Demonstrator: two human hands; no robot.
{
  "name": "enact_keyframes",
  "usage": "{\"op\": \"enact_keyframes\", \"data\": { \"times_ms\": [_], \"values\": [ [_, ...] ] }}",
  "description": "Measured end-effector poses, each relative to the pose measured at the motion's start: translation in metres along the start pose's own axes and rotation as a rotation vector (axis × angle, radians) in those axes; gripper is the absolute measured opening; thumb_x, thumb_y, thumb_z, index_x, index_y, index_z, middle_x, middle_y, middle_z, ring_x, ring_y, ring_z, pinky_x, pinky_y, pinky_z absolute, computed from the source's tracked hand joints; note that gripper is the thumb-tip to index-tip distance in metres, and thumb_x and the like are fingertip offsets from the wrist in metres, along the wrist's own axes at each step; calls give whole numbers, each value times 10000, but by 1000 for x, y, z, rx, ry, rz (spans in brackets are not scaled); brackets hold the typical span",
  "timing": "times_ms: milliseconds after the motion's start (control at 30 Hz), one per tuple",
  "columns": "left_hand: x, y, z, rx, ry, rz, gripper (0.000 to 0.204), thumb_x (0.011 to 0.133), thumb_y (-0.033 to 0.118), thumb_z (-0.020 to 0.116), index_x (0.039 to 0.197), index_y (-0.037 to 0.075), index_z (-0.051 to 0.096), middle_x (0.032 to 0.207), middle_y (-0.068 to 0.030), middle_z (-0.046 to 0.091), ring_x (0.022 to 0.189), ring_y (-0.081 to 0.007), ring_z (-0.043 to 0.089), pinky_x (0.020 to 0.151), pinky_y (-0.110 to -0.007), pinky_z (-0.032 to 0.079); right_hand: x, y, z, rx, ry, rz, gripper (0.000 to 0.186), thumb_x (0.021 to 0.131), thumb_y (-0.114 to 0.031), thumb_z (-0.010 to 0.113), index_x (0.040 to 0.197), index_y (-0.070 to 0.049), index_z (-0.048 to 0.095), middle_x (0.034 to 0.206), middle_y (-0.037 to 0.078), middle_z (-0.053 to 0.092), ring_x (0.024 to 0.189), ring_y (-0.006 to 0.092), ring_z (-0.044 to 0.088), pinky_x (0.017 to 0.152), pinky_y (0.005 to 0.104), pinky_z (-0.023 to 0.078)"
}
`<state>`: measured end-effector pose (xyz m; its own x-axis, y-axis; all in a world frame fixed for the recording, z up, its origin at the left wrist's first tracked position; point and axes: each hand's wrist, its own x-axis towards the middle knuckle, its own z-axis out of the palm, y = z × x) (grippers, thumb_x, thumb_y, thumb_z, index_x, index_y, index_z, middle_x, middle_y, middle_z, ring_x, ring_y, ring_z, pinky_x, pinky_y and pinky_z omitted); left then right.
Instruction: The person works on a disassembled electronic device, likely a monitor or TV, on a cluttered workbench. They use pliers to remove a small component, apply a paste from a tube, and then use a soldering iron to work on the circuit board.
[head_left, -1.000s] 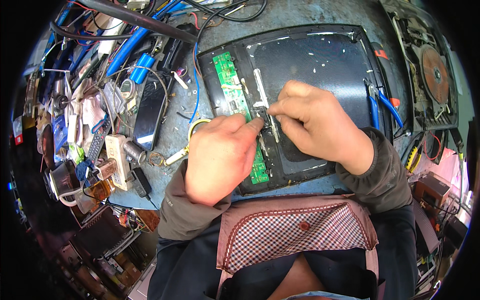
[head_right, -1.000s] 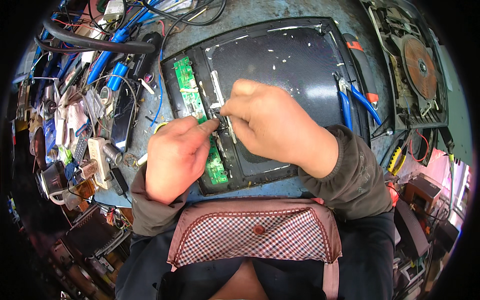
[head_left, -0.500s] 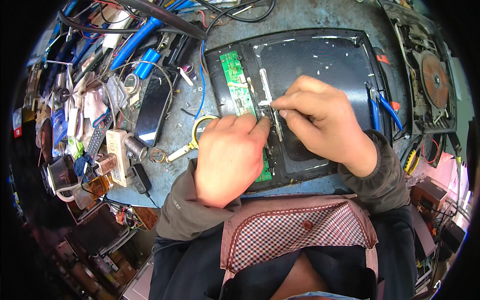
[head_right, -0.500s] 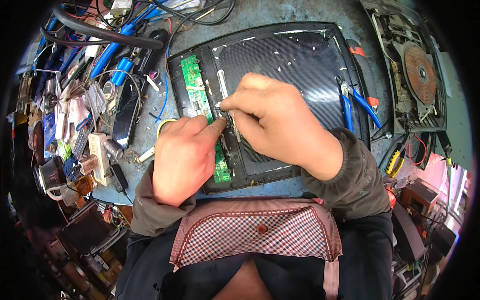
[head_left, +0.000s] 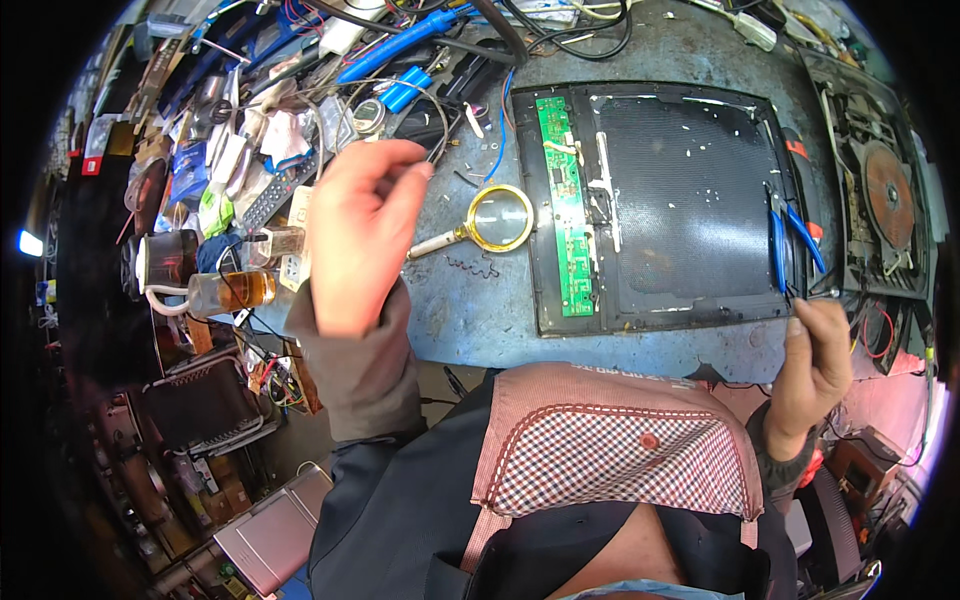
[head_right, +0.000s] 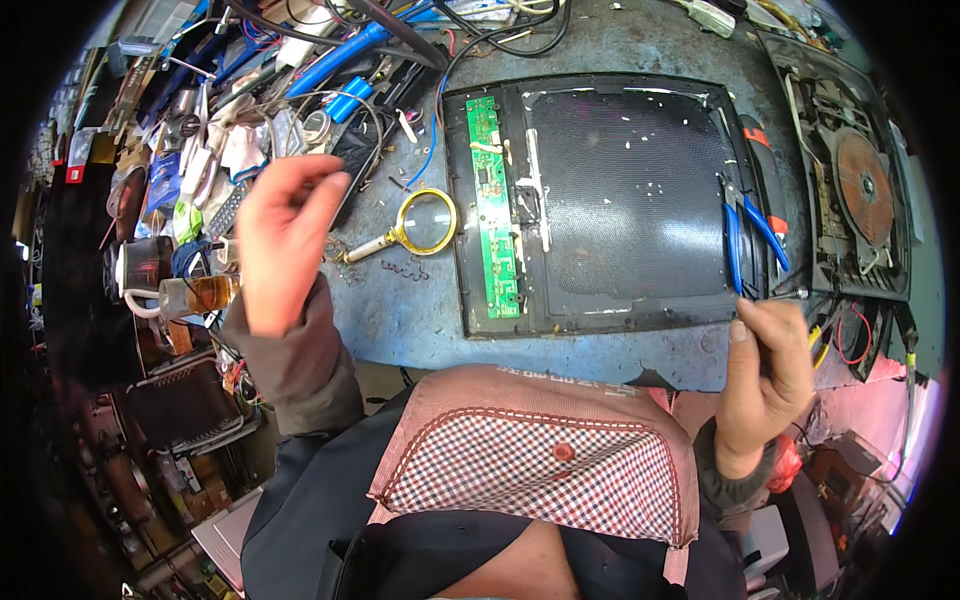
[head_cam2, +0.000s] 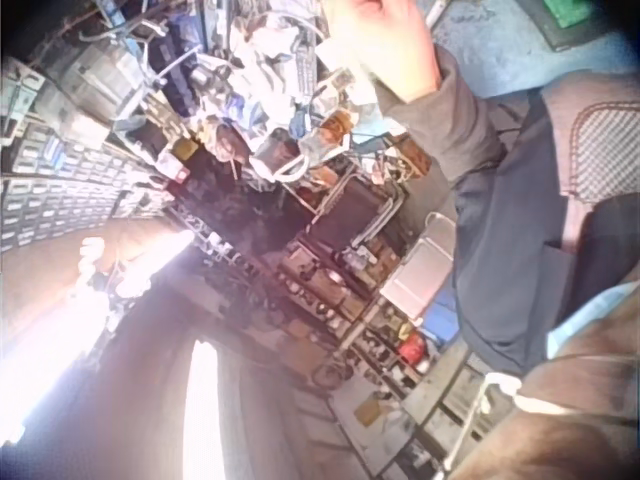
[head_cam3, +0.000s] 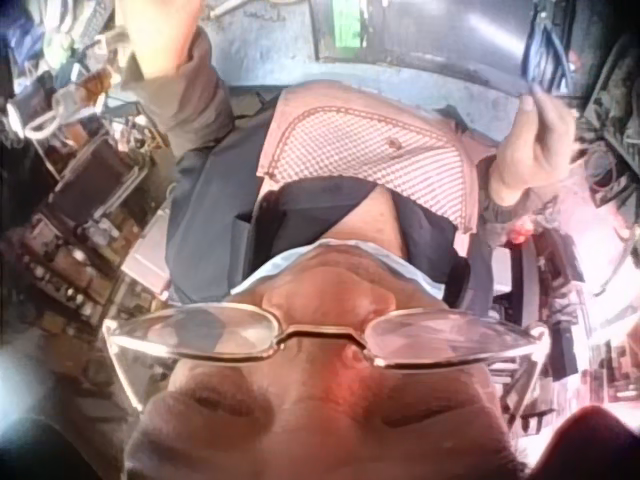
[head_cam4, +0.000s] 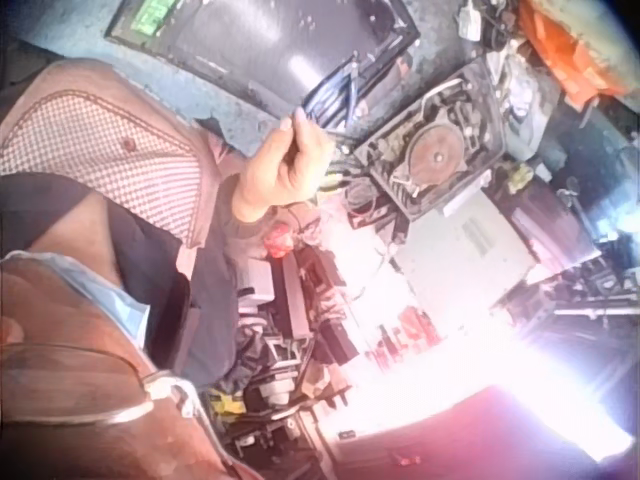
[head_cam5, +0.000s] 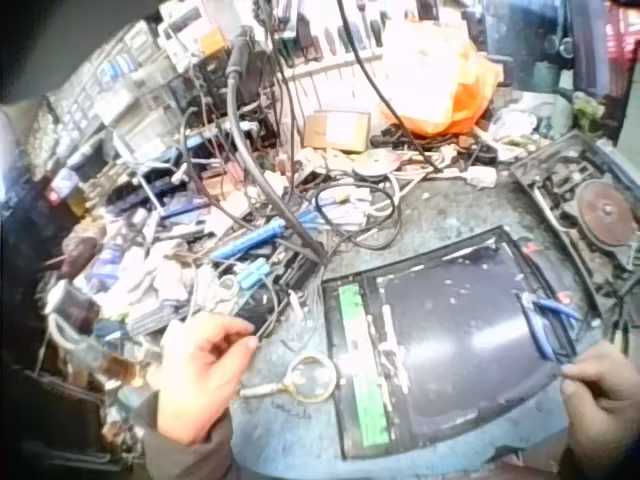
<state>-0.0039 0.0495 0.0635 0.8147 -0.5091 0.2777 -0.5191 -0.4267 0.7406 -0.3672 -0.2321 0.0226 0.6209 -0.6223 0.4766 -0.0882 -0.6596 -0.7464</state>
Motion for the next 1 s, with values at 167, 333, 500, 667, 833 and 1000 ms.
{"op": "enact_keyframes", "data": {
  "times_ms": [167,333,500,667,833,1000],
  "values": [
    [41,-53,38,197,-352,155,203,907,132,852,1046,-11,812,961,-196,758,880,-364,772,795,-454,605,-62,30,11,139,165,267,215,988,128,705,1175,78,799,1057,88,719,975,140,657,861,266,513],
    [77,-88,36,407,-626,207,187,900,180,833,890,4,770,803,-188,724,730,-325,702,682,-452,527,-62,24,20,85,217,261,192,923,95,773,1088,26,842,932,93,743,818,172,674,727,310,520],
    [100,-100,48,477,-790,202,224,899,182,822,904,-26,739,749,-222,692,665,-349,680,651,-472,534,-68,33,8,191,324,269,202,928,97,778,1099,16,849,922,67,733,763,121,648,668,285,491],
    [95,-95,55,494,-734,254,179,889,139,767,899,-32,715,761,-222,704,694,-407,693,673,-502,548,-70,46,-17,316,421,256,199,944,90,783,1127,32,837,944,39,737,800,102,653,693,285,496],
    [83,-111,26,212,-628,111,54,973,10,674,939,22,634,750,-51,620,692,-174,610,639,-367,491,-30,84,-114,372,1010,429,303,1009,-27,730,1297,53,783,1009,48,728,810,106,623,724,279,499],
    [78,-63,7,-52,-362,-20,108,1046,-4,695,989,60,630,795,3,636,666,-78,571,602,-258,457,-41,222,-244,-645,727,523,743,987,-292,874,1562,108,625,1500,276,717,1408,346,675,1193,446,527]
  ]
}}
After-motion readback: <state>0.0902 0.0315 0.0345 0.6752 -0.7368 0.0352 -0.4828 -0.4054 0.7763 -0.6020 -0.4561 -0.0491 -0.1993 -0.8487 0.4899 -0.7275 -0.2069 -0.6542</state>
